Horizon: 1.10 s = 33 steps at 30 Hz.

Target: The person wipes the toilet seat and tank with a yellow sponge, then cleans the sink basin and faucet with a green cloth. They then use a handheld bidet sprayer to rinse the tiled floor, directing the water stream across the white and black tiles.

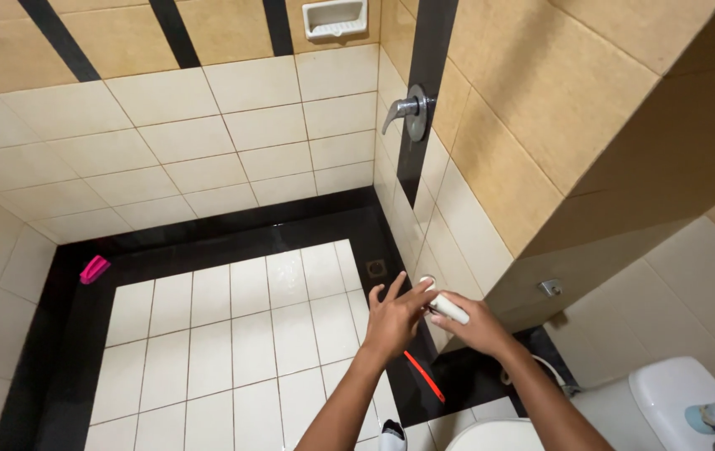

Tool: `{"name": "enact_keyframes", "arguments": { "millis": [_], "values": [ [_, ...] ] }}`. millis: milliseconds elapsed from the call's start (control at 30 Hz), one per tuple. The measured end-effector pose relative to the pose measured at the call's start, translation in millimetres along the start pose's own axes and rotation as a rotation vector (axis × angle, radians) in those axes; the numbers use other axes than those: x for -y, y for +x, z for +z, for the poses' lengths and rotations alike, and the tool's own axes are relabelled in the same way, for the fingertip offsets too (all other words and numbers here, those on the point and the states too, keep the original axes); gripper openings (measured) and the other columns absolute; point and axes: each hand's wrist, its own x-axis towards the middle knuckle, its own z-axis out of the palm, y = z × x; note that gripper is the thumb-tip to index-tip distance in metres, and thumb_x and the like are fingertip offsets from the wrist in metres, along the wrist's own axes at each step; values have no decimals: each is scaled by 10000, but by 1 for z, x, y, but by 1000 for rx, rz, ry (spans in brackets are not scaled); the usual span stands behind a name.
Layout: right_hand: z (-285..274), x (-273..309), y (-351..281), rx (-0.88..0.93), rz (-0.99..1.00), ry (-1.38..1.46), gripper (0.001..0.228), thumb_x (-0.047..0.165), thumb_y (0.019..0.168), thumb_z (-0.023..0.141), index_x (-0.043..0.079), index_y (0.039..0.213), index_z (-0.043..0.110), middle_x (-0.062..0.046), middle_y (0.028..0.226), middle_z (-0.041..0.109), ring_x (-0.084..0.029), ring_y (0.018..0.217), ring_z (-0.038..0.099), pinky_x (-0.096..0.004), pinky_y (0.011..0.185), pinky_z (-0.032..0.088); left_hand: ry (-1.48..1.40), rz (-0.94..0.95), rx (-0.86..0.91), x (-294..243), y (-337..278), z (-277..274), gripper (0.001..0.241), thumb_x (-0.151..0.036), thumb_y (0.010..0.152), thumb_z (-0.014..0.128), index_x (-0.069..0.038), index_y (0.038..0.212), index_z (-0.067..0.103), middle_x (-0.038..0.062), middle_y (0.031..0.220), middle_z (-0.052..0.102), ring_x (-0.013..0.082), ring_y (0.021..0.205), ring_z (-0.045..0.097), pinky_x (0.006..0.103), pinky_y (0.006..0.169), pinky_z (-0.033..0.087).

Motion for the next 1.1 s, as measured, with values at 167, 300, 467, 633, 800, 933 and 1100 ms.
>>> {"name": "enact_keyframes", "arguments": {
  "millis": [167, 300, 467, 633, 800, 933, 1100],
  "values": [
    [8, -18, -15, -53, 6, 109, 536, 253, 840, 811, 54, 1310, 645, -90, 1054, 781, -121, 922, 677, -309, 812, 561, -4, -2, 23, -9, -9, -3, 443, -97, 909, 709, -255, 1322, 684, -54, 1488, 587, 338, 1472, 401, 632, 1110, 249],
    [21, -22, -28, -99, 14, 109, 515, 238, 850, 819, 30, 1298, 673, -95, 1088, 793, -116, 966, 688, -300, 860, 563, -9, -28, 50, -10, -22, -2, 444, -102, 903, 709, -254, 1320, 689, -64, 1493, 582, 327, 1477, 395, 632, 1116, 242],
    [28, -38, -35, -75, 5, 106, 556, 236, 850, 818, 15, 1332, 650, -106, 1150, 798, -110, 1013, 697, -297, 892, 560, -30, -51, 81, -10, -32, -1, 427, -112, 905, 716, -241, 1312, 689, -59, 1490, 580, 330, 1480, 383, 631, 1117, 238],
    [31, -31, -44, -80, 24, 123, 576, 239, 840, 817, 3, 1336, 642, -110, 1149, 798, -110, 993, 705, -302, 883, 568, -34, -59, 90, -15, -38, -3, 424, -108, 910, 714, -237, 1314, 693, -54, 1498, 581, 333, 1486, 380, 632, 1126, 238],
    [38, -33, -52, -112, 16, 92, 544, 255, 853, 797, 25, 1325, 652, -115, 1116, 809, -121, 977, 734, -304, 864, 577, -52, -58, 87, -15, -46, 3, 409, -117, 900, 725, -233, 1292, 705, -51, 1497, 580, 333, 1489, 373, 640, 1131, 225],
    [38, -34, -57, -128, -61, 22, 539, 249, 841, 814, 31, 1309, 661, -121, 1114, 805, -120, 993, 748, -306, 860, 576, -41, -53, 98, -20, -49, 0, 389, -130, 909, 733, -227, 1285, 703, -44, 1484, 585, 334, 1487, 377, 654, 1120, 224],
    [32, -28, -58, -127, -31, 15, 536, 245, 837, 808, 37, 1308, 659, -119, 1046, 815, -128, 916, 759, -312, 824, 590, -39, -28, 69, -22, -47, 3, 397, -91, 897, 731, -226, 1269, 710, -33, 1478, 601, 359, 1477, 394, 672, 1106, 236]
  ]
}}
